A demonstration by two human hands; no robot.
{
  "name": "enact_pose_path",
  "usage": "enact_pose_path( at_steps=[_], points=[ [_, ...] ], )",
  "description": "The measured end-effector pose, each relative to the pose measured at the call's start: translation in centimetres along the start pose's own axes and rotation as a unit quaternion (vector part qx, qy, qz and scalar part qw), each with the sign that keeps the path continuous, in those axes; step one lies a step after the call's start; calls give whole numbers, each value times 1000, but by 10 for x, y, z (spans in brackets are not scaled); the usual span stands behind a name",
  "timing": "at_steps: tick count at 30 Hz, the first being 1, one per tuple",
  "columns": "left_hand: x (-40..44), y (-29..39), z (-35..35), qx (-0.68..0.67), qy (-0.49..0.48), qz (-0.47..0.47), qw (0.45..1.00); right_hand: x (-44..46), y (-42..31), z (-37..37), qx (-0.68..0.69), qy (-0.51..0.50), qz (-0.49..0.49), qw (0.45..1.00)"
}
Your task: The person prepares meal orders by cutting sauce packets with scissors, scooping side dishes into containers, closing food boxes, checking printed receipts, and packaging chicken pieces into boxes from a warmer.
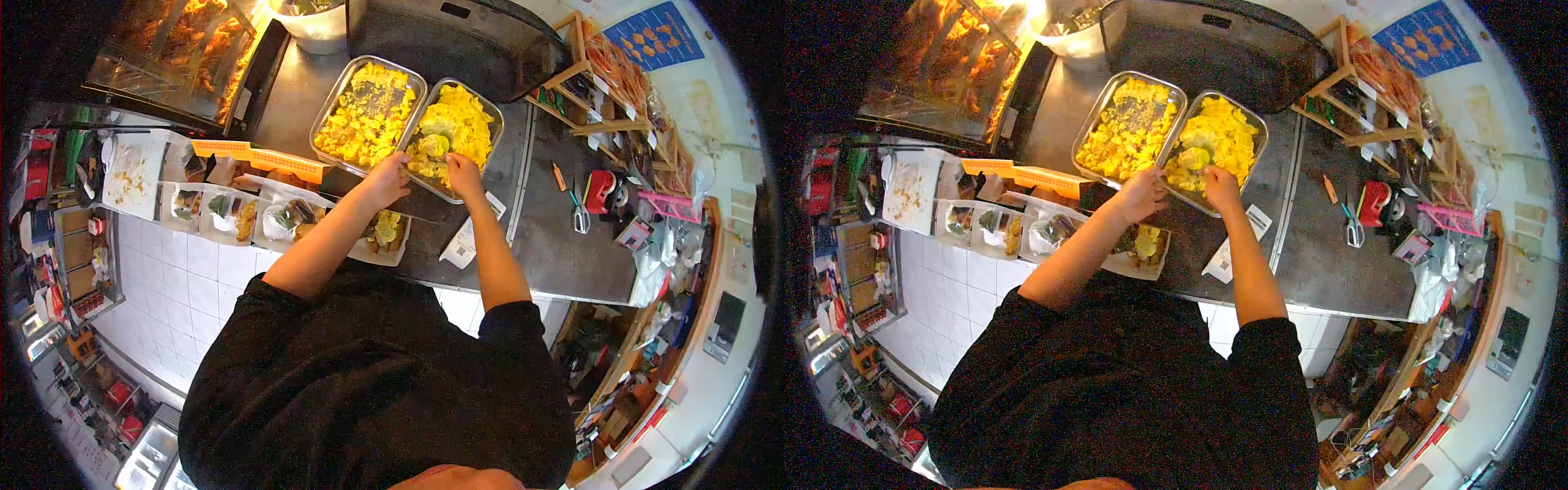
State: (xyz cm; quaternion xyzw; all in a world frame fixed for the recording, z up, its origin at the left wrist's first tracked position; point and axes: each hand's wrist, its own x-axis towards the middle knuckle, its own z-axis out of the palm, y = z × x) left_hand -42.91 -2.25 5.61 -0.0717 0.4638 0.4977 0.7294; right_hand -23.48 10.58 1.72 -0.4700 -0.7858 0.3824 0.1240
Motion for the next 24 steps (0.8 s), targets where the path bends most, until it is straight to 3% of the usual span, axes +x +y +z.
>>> enact_pose_path(
  at_steps=[3, 5, 6, 7, 9, 10, 11, 13, 14, 16, 17, 19, 20, 21, 22, 23, 24],
  points=[
    [3, 2, -6, -8, -30, -7, 999, -20, -10, -9, 32, 65, 47, 996],
    [-25, 18, -1, -12, -31, -3, 999, -38, -24, -26, 176, 57, 133, 974],
    [-57, 30, 3, -16, -60, 65, 996, -46, -36, -30, 217, 90, 166, 958],
    [-92, 43, 7, -19, -86, 134, 987, -57, -32, -36, 318, 45, 136, 937],
    [-174, 79, 6, 182, -66, 261, 946, -82, -80, -50, 400, 21, 143, 905],
    [-192, 86, -16, 299, -26, 361, 883, -94, -101, -51, 417, -9, 135, 899],
    [-212, 91, -39, 344, 28, 396, 851, -106, -123, -49, 434, -35, 127, 891],
    [-255, 93, -74, 313, 122, 412, 847, -121, -167, -39, 424, -145, 135, 884],
    [-262, 87, -105, 306, 168, 434, 831, -130, -197, -30, 389, -177, 136, 894],
    [-278, 64, -157, 259, 272, 383, 844, -136, -219, 12, 302, -193, -8, 933],
    [-276, 45, -178, 232, 308, 383, 840, -135, -204, 47, 288, -299, 43, 909],
    [-270, 0, -211, 188, 377, 342, 840, -149, -215, 103, 133, -195, -165, 957],
    [-265, -21, -208, 105, 411, 308, 851, -153, -212, 123, -42, -189, -290, 937],
    [-255, -45, -221, 60, 417, 277, 864, -161, -198, 151, -48, -184, -284, 940],
    [-249, -61, -216, 11, 423, 241, 873, -168, -179, 181, -166, -192, -351, 901],
    [-242, -77, -216, 2, 406, 234, 883, -170, -166, 192, -282, -197, -409, 845],
    [-234, -83, -214, 42, 409, 262, 873, -166, -172, 181, -290, -189, -400, 849]
  ],
)
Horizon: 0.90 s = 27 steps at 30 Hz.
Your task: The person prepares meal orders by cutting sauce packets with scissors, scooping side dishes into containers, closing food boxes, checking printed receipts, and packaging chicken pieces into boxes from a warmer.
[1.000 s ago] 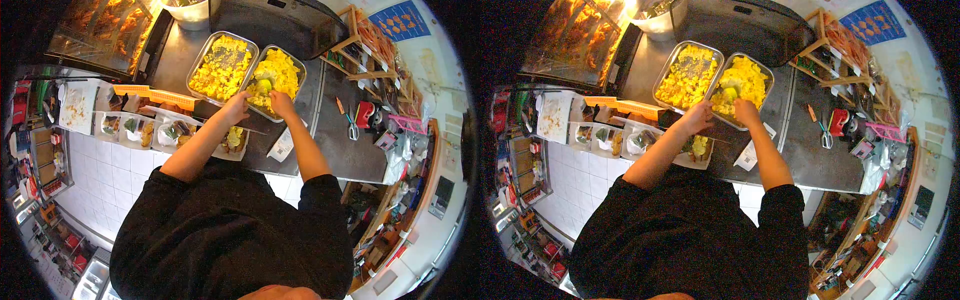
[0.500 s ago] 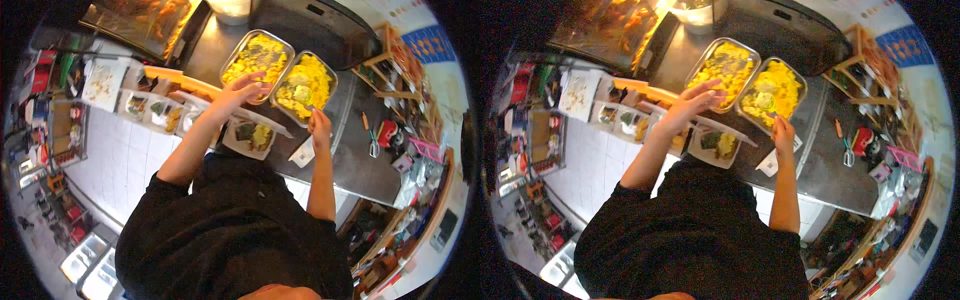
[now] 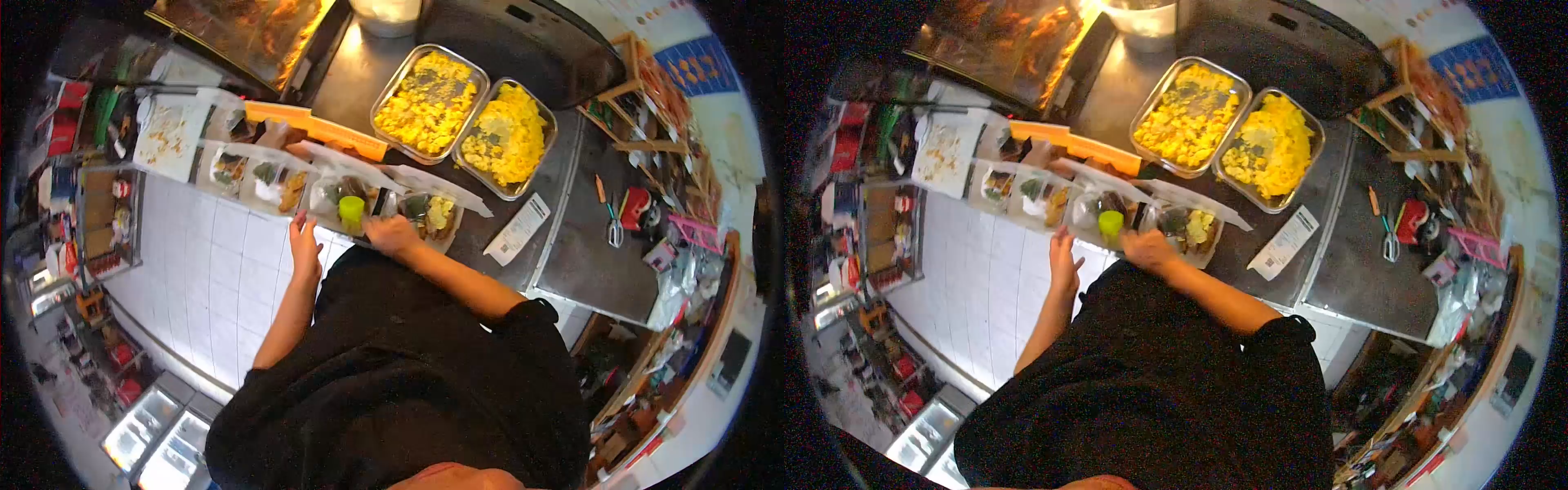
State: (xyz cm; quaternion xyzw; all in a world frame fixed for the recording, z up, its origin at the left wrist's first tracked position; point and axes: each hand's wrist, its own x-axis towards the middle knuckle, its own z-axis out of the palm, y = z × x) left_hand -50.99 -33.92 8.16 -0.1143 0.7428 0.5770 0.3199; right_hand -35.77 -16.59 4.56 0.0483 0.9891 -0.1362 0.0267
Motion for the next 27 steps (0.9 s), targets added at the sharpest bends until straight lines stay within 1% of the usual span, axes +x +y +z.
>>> enact_pose_path(
  at_steps=[1, 2, 3, 5, 6, 7, 9, 11, 12, 13, 14, 15, 17, 18, 19, 21, 23, 24, 25, 27],
  points=[
    [0, -3, 8, 25, -1, 42, 999, 0, -1, -28, 35, 66, 13, 997],
    [-7, 0, 17, 139, 15, 178, 974, -3, -4, -55, 72, 130, 26, 989],
    [-22, 17, 31, 140, 6, 176, 974, -8, 0, -80, 70, 127, 35, 989],
    [-47, 66, 62, 143, -33, 353, 924, -24, 32, -128, 130, 225, 20, 965],
    [-41, 72, 73, 101, -84, 371, 919, -34, 51, -141, 127, 257, 78, 955],
    [-38, 81, 89, 98, -89, 372, 919, -45, 74, -151, 122, 287, 135, 940],
    [-44, 101, 126, -24, -248, 308, 918, -62, 131, -149, 44, 251, 305, 918],
    [-58, 125, 170, -65, -340, 218, 913, -71, 189, -140, 7, 161, 436, 885],
    [-59, 125, 194, -64, -347, 219, 910, -72, 210, -131, 4, 165, 441, 882],
    [-58, 120, 218, -153, -366, 28, 918, -72, 229, -119, -47, 151, 450, 879],
    [-55, 114, 240, -231, -367, -165, 886, -73, 244, -107, -96, 137, 459, 873],
    [-44, 97, 261, -192, -368, -213, 885, -71, 255, -93, -96, 142, 464, 869],
    [-28, 67, 299, -146, -315, -275, 897, -58, 267, -71, -114, 97, 420, 895],
    [-11, 52, 310, -139, -320, -272, 897, -52, 263, -73, -113, 102, 426, 892],
    [6, 38, 319, -166, -352, -280, 877, -47, 253, -78, -123, 72, 386, 911],
    [8, 37, 332, -189, -385, -292, 855, -41, 249, -76, -131, 39, 350, 927],
    [-12, 54, 348, -160, -258, -311, 901, -38, 259, -56, -129, 39, 289, 948],
    [10, 29, 348, -179, -305, -310, 882, -37, 275, -28, -120, 51, 265, 955],
    [18, 19, 353, -179, -307, -312, 881, -37, 275, -34, -121, 50, 267, 955],
    [18, 14, 360, -181, -266, -368, 872, -34, 268, -46, -149, -31, 243, 958]
  ],
)
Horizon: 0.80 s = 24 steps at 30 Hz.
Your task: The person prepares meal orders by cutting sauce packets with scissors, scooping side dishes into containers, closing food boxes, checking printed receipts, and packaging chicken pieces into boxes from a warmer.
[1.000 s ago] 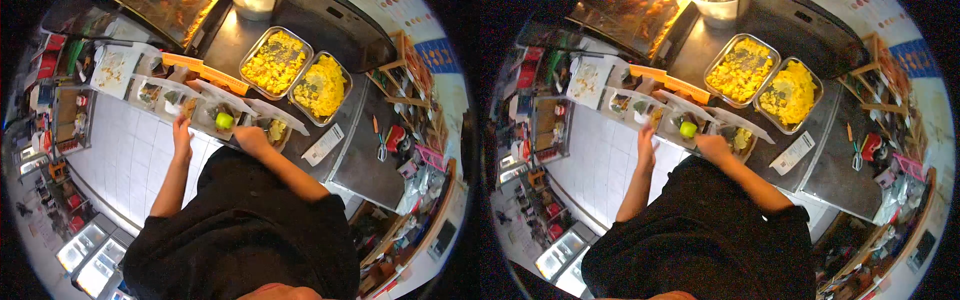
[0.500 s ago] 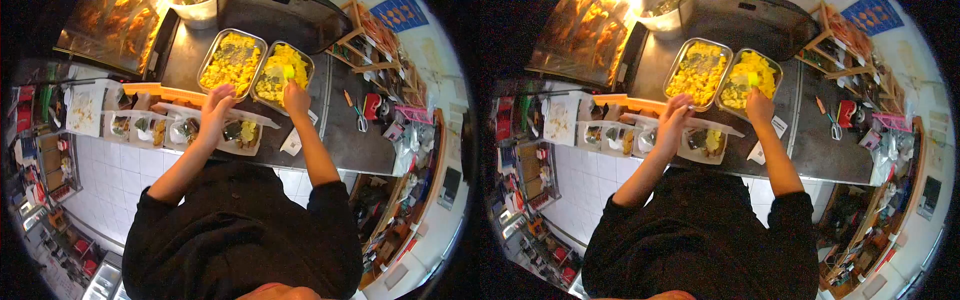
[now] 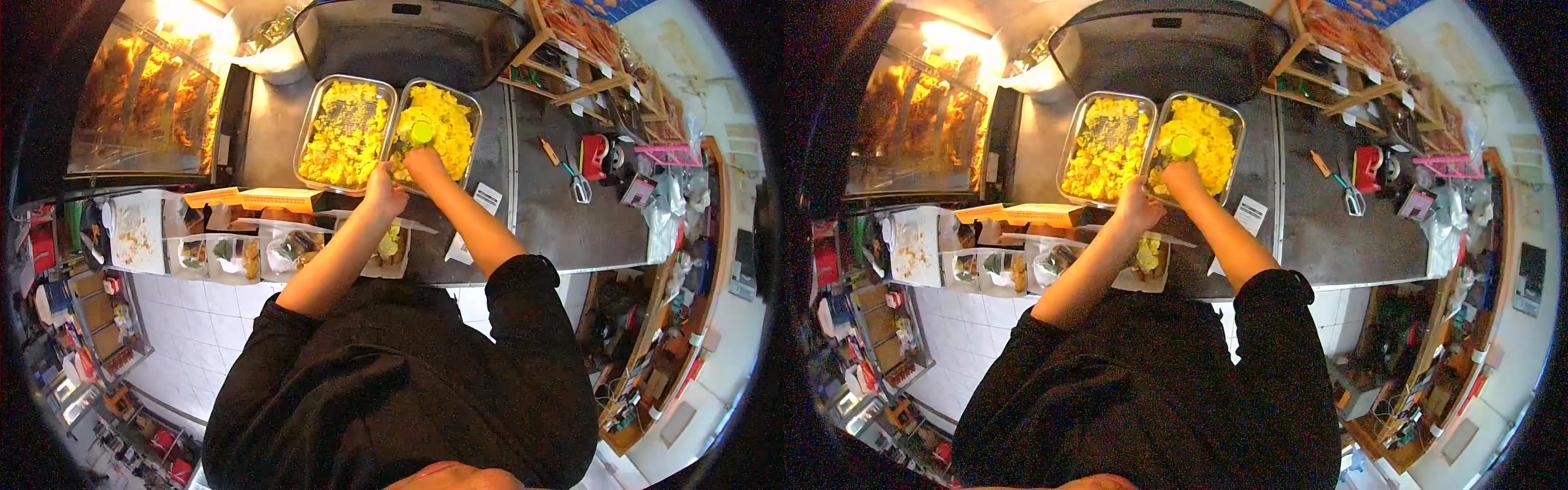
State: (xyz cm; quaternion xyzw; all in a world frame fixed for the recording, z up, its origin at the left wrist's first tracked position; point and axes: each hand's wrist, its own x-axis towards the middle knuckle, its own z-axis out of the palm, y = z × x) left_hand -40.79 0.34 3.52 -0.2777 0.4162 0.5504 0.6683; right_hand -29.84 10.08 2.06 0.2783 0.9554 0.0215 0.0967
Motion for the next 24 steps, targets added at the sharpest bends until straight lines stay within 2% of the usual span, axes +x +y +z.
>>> enact_pose_path(
  at_steps=[2, 4, 6, 8, 10, 12, 13, 15, 17, 18, 19, 21, 22, 24],
  points=[
    [-9, -5, 8, -9, 7, -1, 1000, 0, 5, -3, 31, -34, 23, 999],
    [4, -7, 0, 18, -9, 39, 999, -6, 15, -27, 170, -32, 108, 979],
    [11, -6, -6, 24, -24, 45, 998, -18, 24, -47, 202, -40, 147, 968],
    [-8, -2, 2, 31, -22, 37, 999, -27, 33, -49, 306, 16, 236, 922],
    [-18, 0, 10, 39, -3, 35, 999, -35, 43, -12, 358, 48, 220, 906],
    [-16, 2, 7, 49, 15, 34, 998, -41, 39, 2, 398, 143, 233, 876],
    [-7, 3, -2, 35, -21, 49, 998, -39, 36, 1, 398, 145, 235, 875],
    [7, 4, -10, 19, -50, 46, 998, -40, 34, -3, 375, 71, 225, 896],
    [7, 7, -13, 13, -64, 27, 997, -33, 32, -3, 210, -54, 156, 964],
    [8, 9, -14, 11, -67, 16, 998, -31, 23, -12, 267, -11, 210, 940],
    [8, 11, -14, 9, -66, 6, 998, -25, 20, -13, 250, -16, 192, 949],
    [11, 15, -15, 11, -57, -7, 998, -27, 12, -19, 187, -16, 85, 979],
    [11, 17, -15, 14, -55, -10, 998, -26, 7, -22, 206, 22, 69, 976],
    [8, 18, -12, 24, -56, -14, 998, -30, -9, -21, 197, 21, 54, 979]
  ],
)
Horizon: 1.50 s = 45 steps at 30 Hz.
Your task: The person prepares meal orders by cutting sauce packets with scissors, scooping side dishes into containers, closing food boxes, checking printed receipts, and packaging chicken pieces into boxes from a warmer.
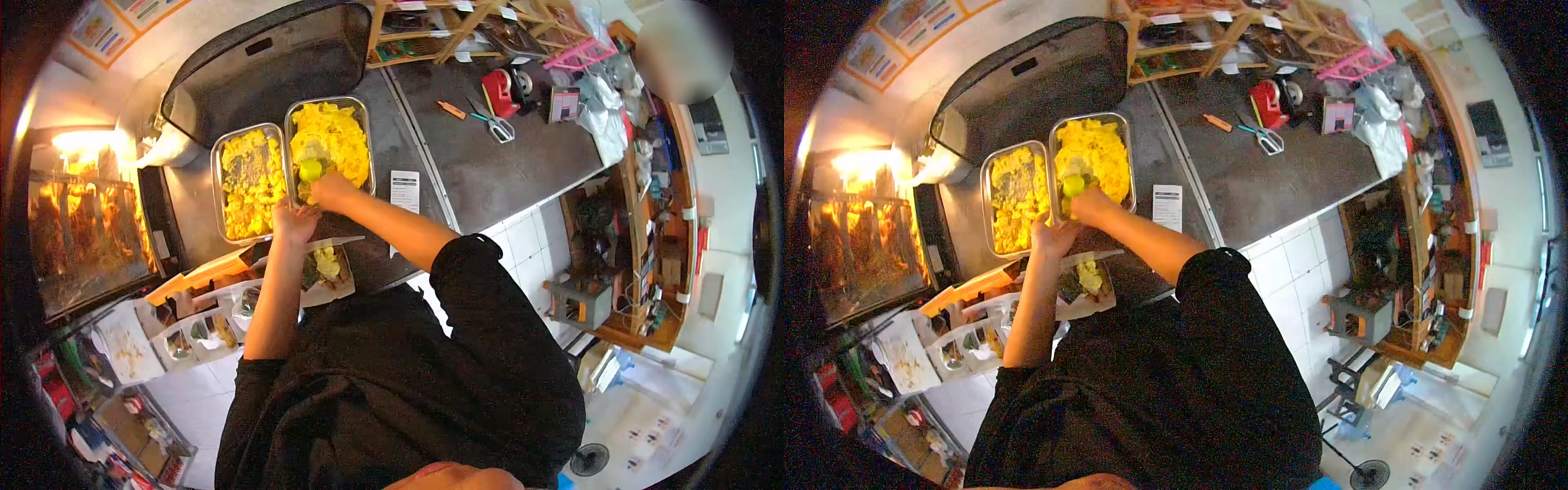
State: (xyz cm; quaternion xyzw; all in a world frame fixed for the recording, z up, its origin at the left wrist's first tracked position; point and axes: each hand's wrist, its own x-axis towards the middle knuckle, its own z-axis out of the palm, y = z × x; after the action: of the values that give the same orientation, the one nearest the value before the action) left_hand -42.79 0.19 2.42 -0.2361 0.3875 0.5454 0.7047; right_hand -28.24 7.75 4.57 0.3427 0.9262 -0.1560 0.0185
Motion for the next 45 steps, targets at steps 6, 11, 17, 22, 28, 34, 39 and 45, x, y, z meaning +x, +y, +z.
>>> enact_pose_path(
  at_steps=[6, 11, 17, 22, 28, 34, 39, 45],
  points=[
    [-35, -2, 23, -45, -53, -3, 998, -14, -16, -10, 138, 35, 110, 984],
    [-17, -2, 10, 61, 46, 39, 996, -17, 2, 3, 343, 69, 213, 912],
    [-102, 20, 7, 14, -141, 3, 990, -16, 44, 55, 552, 105, 282, 778],
    [-239, 51, -17, -5, -199, 165, 966, -45, 37, 20, 700, 111, 259, 657],
    [-336, 86, -200, 76, 202, 550, 807, -60, -61, -74, 697, 66, 213, 681],
    [-327, 73, -360, -191, 292, 428, 834, -32, -219, -90, 719, -216, 155, 643],
    [-280, 69, -352, -270, 212, 309, 887, 4, -328, 19, 621, -162, -47, 765],
    [-274, 77, -324, -275, 159, 331, 888, -2, -375, 109, -20, 31, -412, 910]
  ],
)
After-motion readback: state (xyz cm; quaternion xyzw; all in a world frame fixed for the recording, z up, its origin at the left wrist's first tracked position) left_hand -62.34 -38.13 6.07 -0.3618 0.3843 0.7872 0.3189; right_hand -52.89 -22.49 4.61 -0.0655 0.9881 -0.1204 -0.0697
